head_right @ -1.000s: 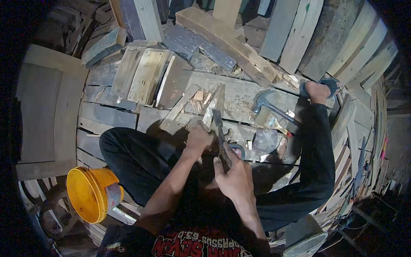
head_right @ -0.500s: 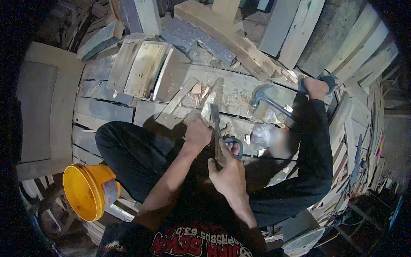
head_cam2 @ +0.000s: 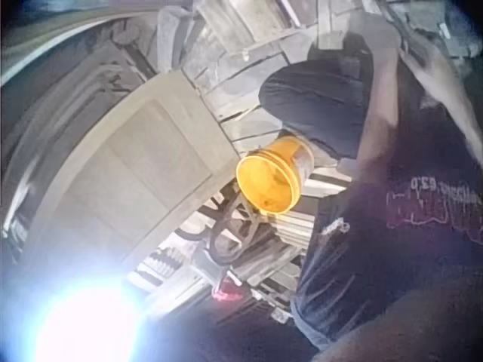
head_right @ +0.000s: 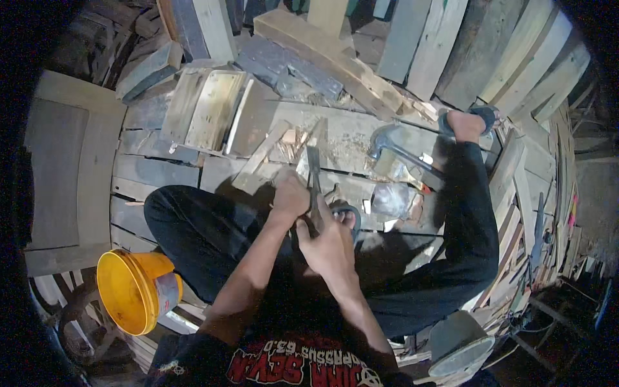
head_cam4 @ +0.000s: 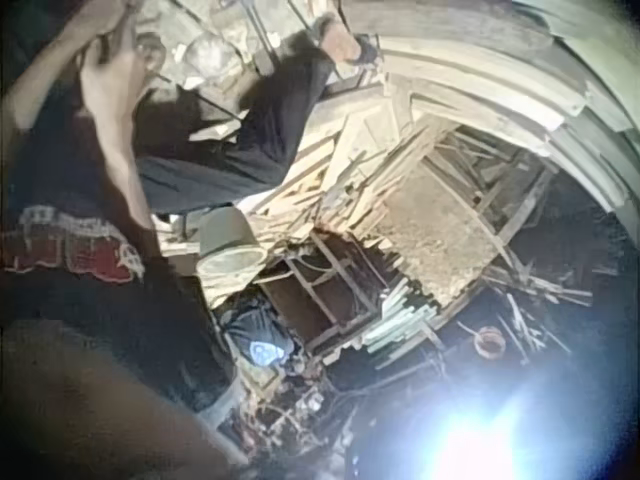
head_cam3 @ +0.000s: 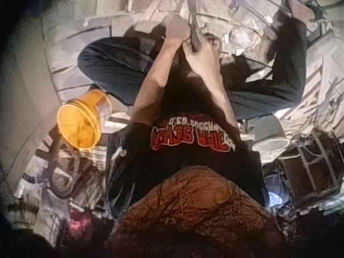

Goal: The person carves and shapes a piece of wood using a knife, then sands the wood with sandpaper.

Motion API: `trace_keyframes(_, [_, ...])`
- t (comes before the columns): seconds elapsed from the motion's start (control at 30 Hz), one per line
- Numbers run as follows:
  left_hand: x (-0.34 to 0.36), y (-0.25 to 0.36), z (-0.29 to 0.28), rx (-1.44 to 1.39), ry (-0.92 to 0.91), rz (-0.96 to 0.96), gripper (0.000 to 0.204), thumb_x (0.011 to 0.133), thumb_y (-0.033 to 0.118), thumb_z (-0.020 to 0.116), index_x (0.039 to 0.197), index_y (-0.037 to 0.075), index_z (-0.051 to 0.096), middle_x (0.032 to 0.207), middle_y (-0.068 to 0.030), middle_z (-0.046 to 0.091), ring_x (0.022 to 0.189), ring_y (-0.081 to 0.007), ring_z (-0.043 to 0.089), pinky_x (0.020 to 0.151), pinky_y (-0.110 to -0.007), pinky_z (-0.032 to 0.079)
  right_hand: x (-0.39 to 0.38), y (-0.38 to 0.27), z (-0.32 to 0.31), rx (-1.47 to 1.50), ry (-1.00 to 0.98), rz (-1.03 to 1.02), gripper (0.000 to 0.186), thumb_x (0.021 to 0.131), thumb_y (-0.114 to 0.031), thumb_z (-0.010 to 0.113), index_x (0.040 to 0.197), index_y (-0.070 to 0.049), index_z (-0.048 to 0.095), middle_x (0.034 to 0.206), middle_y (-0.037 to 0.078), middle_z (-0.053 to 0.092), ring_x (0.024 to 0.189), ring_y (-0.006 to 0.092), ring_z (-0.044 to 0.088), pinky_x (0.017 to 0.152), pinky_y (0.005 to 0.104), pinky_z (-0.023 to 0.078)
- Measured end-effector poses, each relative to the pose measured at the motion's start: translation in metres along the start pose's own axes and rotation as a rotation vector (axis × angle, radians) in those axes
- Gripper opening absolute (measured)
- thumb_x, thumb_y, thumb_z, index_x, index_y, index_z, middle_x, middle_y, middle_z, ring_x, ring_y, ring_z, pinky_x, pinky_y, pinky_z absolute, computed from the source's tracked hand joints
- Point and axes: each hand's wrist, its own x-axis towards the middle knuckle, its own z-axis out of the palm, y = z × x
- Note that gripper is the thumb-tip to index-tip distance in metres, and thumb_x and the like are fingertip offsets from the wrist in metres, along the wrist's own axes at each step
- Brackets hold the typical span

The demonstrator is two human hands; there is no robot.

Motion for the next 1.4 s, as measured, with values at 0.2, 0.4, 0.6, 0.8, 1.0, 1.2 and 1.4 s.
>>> trace_keyframes(0.2, [-0.011,-0.013,-0.020,-0.039,0.117,-0.138,0.060,0.082,0.029,0.073,0.119,-0.015,0.056,0.099,-0.0384,0.069,0.104,-0.0514,0.069,0.094,-0.050,0.055,0.010,-0.033,-0.010,0.123,-0.252,0.181,0.056,0.096,-0.021,0.062,0.147,0.000,0.053,0.119,0.033,0.069,0.129,0.0525,0.055,0.121,0.0513,0.034])
trace_keyframes(0.4, [-0.007,-0.024,-0.019,0.086,0.087,-0.014,0.050,0.086,0.023,0.067,0.120,-0.013,0.054,0.104,-0.0360,0.069,0.106,-0.0499,0.068,0.096,-0.050,0.055,-0.010,-0.011,-0.002,0.043,-0.039,-0.097,0.050,0.100,-0.022,0.055,0.146,-0.002,0.055,0.117,0.033,0.069,0.116,0.0502,0.063,0.118,0.0535,0.036])
trace_keyframes(0.6, [-0.002,-0.023,-0.030,0.120,-0.061,-0.033,0.054,0.091,0.023,0.064,0.128,-0.013,0.050,0.113,-0.0367,0.068,0.109,-0.0485,0.069,0.095,-0.052,0.056,0.002,-0.013,0.008,0.104,-0.133,0.006,0.051,0.101,-0.023,0.055,0.146,0.000,0.054,0.118,0.036,0.067,0.124,0.0520,0.059,0.122,0.0533,0.028])
trace_keyframes(0.8, [0.000,-0.040,-0.005,0.036,0.025,-0.066,0.062,0.083,0.031,0.073,0.115,-0.018,0.053,0.105,-0.0391,0.067,0.104,-0.0502,0.068,0.092,-0.049,0.055,0.025,-0.018,0.013,0.130,-0.099,0.128,0.044,0.100,-0.020,0.054,0.141,-0.003,0.059,0.104,0.036,0.069,0.107,0.0524,0.066,0.097,0.0542,0.053])
trace_keyframes(1.0, [0.001,-0.036,-0.016,0.041,0.032,-0.057,0.051,0.078,0.024,0.075,0.107,-0.015,0.060,0.095,-0.0378,0.070,0.096,-0.0485,0.071,0.086,-0.052,0.057,0.009,-0.010,-0.008,0.104,-0.108,-0.018,0.045,0.100,-0.021,0.057,0.143,-0.007,0.060,0.112,0.035,0.068,0.111,0.0490,0.066,0.098,0.0509,0.053])
trace_keyframes(1.2, [-0.002,-0.028,-0.022,0.058,-0.017,-0.015,0.030,0.093,0.013,0.054,0.108,-0.012,0.060,0.097,-0.0356,0.070,0.098,-0.0492,0.071,0.086,-0.050,0.058,0.014,-0.037,-0.035,0.125,-0.257,0.165,0.049,0.100,-0.029,0.058,0.144,-0.007,0.059,0.113,0.034,0.070,0.113,0.0470,0.067,0.102,0.0475,0.052])
trace_keyframes(1.4, [-0.014,-0.011,-0.023,0.123,0.066,-0.183,0.036,0.105,0.020,0.039,0.115,-0.010,0.057,0.103,-0.0331,0.072,0.098,-0.0481,0.072,0.088,-0.052,0.059,-0.002,-0.023,-0.031,0.118,-0.239,0.114,0.051,0.096,-0.027,0.064,0.143,-0.007,0.060,0.113,0.028,0.072,0.109,0.0445,0.069,0.097,0.0462,0.055])
